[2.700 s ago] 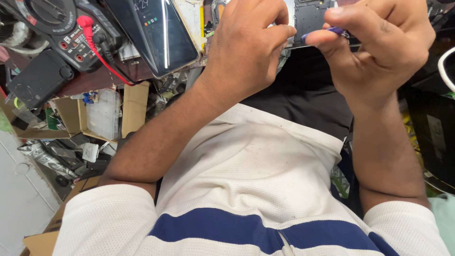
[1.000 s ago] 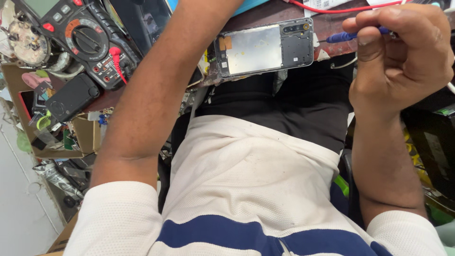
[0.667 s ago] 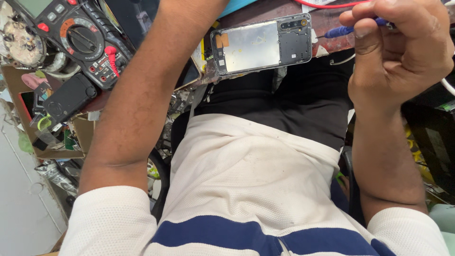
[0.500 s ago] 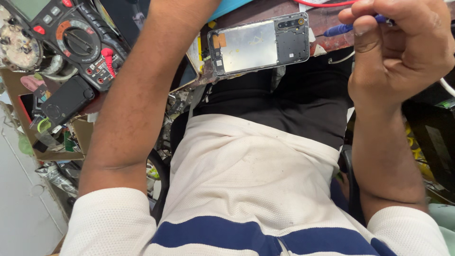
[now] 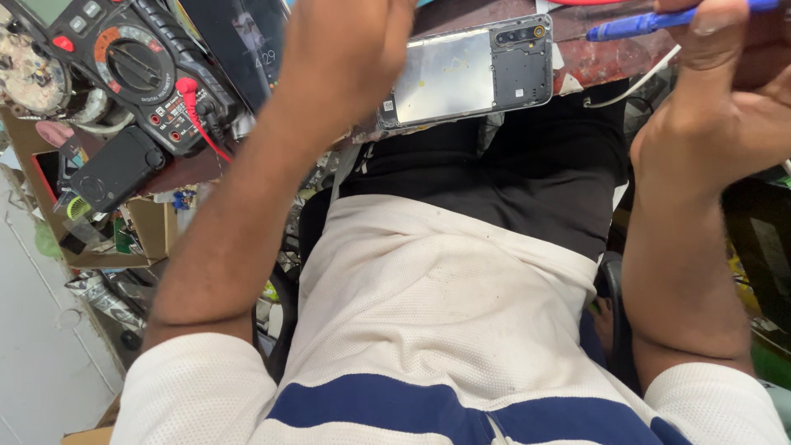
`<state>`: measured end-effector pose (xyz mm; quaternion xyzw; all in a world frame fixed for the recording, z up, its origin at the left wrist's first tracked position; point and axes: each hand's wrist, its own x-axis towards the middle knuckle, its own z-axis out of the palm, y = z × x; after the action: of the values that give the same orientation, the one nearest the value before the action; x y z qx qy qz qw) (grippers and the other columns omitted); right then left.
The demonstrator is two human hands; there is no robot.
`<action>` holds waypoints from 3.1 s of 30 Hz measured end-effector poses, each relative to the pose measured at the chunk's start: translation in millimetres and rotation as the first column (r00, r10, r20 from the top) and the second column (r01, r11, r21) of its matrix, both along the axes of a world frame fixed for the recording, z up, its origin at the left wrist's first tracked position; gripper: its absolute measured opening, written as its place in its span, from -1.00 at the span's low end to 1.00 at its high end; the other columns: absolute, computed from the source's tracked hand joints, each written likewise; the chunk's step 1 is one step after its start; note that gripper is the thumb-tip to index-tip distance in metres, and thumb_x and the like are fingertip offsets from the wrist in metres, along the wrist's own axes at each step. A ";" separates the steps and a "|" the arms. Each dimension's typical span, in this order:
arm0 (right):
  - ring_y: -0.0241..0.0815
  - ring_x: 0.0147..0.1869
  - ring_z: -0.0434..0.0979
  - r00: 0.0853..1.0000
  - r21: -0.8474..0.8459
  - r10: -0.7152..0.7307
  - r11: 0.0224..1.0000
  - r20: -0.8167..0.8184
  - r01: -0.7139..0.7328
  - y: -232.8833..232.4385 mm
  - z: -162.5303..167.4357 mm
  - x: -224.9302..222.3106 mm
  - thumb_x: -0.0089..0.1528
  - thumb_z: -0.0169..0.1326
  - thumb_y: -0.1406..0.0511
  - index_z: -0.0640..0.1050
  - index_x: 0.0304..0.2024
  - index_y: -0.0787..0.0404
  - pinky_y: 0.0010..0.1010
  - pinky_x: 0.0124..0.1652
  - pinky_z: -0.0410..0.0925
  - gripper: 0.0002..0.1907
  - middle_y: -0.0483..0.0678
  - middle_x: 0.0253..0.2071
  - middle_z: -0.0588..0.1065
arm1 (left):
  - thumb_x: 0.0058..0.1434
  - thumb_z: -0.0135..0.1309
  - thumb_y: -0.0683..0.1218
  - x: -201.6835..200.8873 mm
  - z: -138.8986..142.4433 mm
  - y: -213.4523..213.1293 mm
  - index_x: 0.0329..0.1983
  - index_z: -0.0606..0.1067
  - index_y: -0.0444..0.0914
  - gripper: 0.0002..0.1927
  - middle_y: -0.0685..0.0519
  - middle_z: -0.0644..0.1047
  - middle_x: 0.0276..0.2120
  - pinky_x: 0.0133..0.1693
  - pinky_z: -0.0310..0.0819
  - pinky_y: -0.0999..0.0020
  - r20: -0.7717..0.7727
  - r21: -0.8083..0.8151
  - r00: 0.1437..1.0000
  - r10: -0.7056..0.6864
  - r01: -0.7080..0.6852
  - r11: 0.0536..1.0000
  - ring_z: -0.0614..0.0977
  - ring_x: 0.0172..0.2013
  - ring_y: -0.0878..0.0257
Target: The person pries at the inside of a disassembled smartphone lying on the workbench using a blue pry tool, working around the camera area and removing small components by hand. They then lift the phone, reattach the back cover, power the phone on, and tap through the screen to test the camera.
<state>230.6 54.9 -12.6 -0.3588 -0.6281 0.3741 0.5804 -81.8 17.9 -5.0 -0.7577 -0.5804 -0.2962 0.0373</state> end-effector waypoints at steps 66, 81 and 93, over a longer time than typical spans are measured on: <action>0.03 0.03 0.65 0.929 0.172 0.347 0.915 0.128 -0.366 -32.6 6.5 -61.8 0.44 0.01 0.64 0.04 -0.04 0.21 -0.21 0.06 0.59 -0.56 0.22 -0.04 0.45 | 0.38 0.14 -0.08 27.6 35.2 -48.1 -0.10 0.44 -0.22 -0.84 0.01 0.38 0.05 0.03 0.25 0.13 0.067 -0.040 0.994 -0.092 0.095 0.995 0.44 0.07 0.09; 0.04 0.10 0.61 0.948 0.084 0.309 0.945 0.078 -0.315 -32.1 -15.6 -45.2 0.63 0.02 0.59 0.12 0.19 0.14 -0.22 0.13 0.65 -0.61 0.16 0.11 0.43 | 0.30 0.23 -0.09 -9.7 43.8 -70.3 -0.23 0.51 -0.20 -0.87 0.09 0.40 -0.20 -0.02 0.24 0.15 0.054 -0.060 0.999 0.008 -0.005 0.998 0.43 -0.07 0.11; 0.01 0.10 0.61 0.941 0.073 0.313 0.943 0.131 -0.324 -33.7 -11.7 -45.4 0.66 0.02 0.57 0.09 0.19 0.16 -0.30 0.14 0.64 -0.61 0.16 0.09 0.41 | 0.25 0.32 -0.17 -8.0 24.9 -62.5 -0.27 0.60 -0.19 -0.91 0.13 0.42 -0.20 0.03 0.27 0.15 0.124 -0.137 0.992 0.037 -0.020 0.990 0.44 -0.04 0.14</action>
<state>185.2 21.2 -24.2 -0.2463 -0.7276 0.4115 0.4905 -89.8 -44.6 19.9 -0.7298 -0.6113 -0.3026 -0.0467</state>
